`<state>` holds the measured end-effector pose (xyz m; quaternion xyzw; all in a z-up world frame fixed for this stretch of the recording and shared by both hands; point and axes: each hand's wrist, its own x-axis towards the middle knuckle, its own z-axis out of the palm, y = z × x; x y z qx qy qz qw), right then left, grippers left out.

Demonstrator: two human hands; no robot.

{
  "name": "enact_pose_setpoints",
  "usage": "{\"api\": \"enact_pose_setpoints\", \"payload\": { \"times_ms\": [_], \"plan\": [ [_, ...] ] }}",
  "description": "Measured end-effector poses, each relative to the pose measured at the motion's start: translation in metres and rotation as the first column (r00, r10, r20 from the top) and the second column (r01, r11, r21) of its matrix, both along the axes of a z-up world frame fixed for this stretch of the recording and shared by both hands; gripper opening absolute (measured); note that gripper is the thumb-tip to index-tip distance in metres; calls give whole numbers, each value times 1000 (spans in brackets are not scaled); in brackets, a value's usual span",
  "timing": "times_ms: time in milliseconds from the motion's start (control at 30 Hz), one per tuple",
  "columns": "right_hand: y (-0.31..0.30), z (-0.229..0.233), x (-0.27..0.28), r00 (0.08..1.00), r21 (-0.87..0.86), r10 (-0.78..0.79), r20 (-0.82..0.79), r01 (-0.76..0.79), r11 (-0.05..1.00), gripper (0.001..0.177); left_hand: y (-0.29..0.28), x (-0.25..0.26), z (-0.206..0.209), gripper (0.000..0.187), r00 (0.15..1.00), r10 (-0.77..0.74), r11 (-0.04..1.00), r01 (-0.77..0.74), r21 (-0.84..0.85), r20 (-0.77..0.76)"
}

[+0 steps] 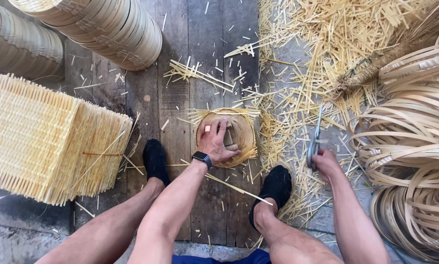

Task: The person weaves bamboo trays by placing a circular bamboo frame onto a square woven mat, folding the mat over the frame, and trimming the excess with shears. The person repeats this process multiple times, stacking the finished trays.

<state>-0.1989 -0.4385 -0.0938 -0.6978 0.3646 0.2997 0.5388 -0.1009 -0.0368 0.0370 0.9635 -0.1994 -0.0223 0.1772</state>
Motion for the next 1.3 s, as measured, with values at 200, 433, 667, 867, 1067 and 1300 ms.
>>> {"api": "enact_pose_setpoints", "payload": {
  "times_ms": [200,433,667,867,1067,1300],
  "plan": [
    [55,78,-33,984,57,-148,99,142,988,32,1,-17,-2,117,986,-22,962,65,-266,164],
    [130,159,10,864,186,-192,465,117,976,26,17,5,-11,115,952,-290,954,296,41,-100],
    [204,149,20,997,341,-80,-18,81,936,38,-2,-33,-19,132,867,247,954,-297,-51,-434],
    [162,143,16,995,124,96,35,-100,987,40,0,-35,-35,117,960,174,984,-177,5,-220],
    [119,129,23,700,-724,694,169,-389,569,60,-25,-24,-31,110,913,345,904,-385,-186,-216],
    [112,70,46,579,-841,810,-93,-481,248,58,-56,-23,-25,105,924,320,941,-335,-40,-208]
  ]
}}
